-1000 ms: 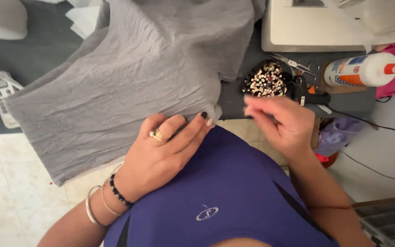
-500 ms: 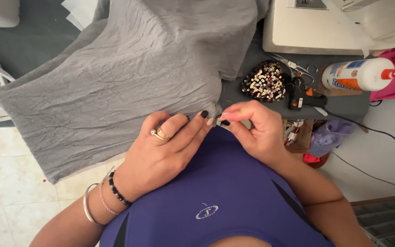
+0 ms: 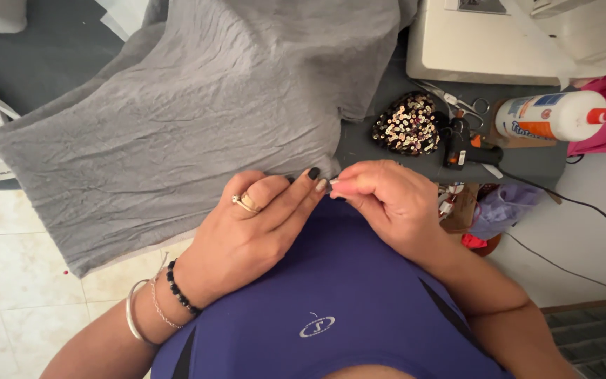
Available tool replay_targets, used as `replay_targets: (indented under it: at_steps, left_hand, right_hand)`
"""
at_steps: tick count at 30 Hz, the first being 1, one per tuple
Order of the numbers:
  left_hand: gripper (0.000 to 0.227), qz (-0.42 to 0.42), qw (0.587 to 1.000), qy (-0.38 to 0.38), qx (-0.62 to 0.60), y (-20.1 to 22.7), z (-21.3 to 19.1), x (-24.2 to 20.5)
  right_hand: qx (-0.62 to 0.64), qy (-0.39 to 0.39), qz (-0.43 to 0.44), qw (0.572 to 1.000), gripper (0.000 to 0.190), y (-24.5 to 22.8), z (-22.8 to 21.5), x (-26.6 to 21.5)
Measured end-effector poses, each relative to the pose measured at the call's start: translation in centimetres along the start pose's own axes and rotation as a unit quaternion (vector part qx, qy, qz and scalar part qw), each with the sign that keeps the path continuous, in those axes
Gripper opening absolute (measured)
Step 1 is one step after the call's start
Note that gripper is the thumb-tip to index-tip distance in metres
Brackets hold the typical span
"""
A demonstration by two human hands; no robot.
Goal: Wrapping a rectangular cardboard piece with grey fabric by folding and smoothing the material
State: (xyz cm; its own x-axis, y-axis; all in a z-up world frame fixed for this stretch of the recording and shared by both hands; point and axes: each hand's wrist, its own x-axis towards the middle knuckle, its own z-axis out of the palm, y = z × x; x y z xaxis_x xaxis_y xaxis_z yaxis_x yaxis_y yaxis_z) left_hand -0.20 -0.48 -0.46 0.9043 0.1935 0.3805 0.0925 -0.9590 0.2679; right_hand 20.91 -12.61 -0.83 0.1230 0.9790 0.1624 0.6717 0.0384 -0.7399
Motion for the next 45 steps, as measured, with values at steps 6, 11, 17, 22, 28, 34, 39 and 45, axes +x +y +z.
replay_targets:
  at_steps: [6, 11, 17, 22, 28, 34, 39, 45]
  left_hand:
    - [0.035, -0.007, 1.000, -0.019, 0.013, 0.0, 0.2, -0.2]
    - [0.034, -0.007, 1.000, -0.015, -0.005, 0.0, 0.2, -0.2]
    - [0.036, -0.011, 1.000, -0.022, 0.001, 0.1, 0.4, -0.4]
    - [0.035, -0.012, 0.999, -0.030, -0.005, 0.1, 0.9, -0.9]
    - [0.033, -0.015, 1.000, -0.025, -0.002, 0.2, 0.8, -0.8]
    - [0.035, -0.022, 0.999, -0.027, -0.003, 0.2, 0.4, -0.7]
    - [0.034, -0.025, 0.999, -0.024, -0.009, 0.2, 0.3, -0.5]
    - [0.035, -0.019, 0.999, -0.021, -0.041, 0.0, 0.2, -0.2]
  right_hand:
    - [0.033, 0.003, 0.004, 0.999, 0.005, -0.2, 0.0, 0.7]
    - [0.006, -0.004, -0.015, 1.000, 0.010, 0.1, 0.2, 0.5]
    - [0.015, 0.012, -0.037, 0.999, 0.011, 0.2, 0.5, 0.6]
    - [-0.007, 0.014, -0.040, 0.999, 0.012, 0.9, 1.1, 0.2]
    - [-0.012, -0.011, -0.029, 0.999, 0.009, -0.3, 0.3, 1.1]
    - [0.047, 0.001, -0.014, 0.999, 0.011, 0.0, -0.4, 1.0]
    - [-0.003, 0.011, -0.058, 0.998, 0.004, 0.2, -0.3, 1.1]
    - [-0.104, 0.072, -0.124, 0.984, 0.009, 0.5, -0.1, 0.9]
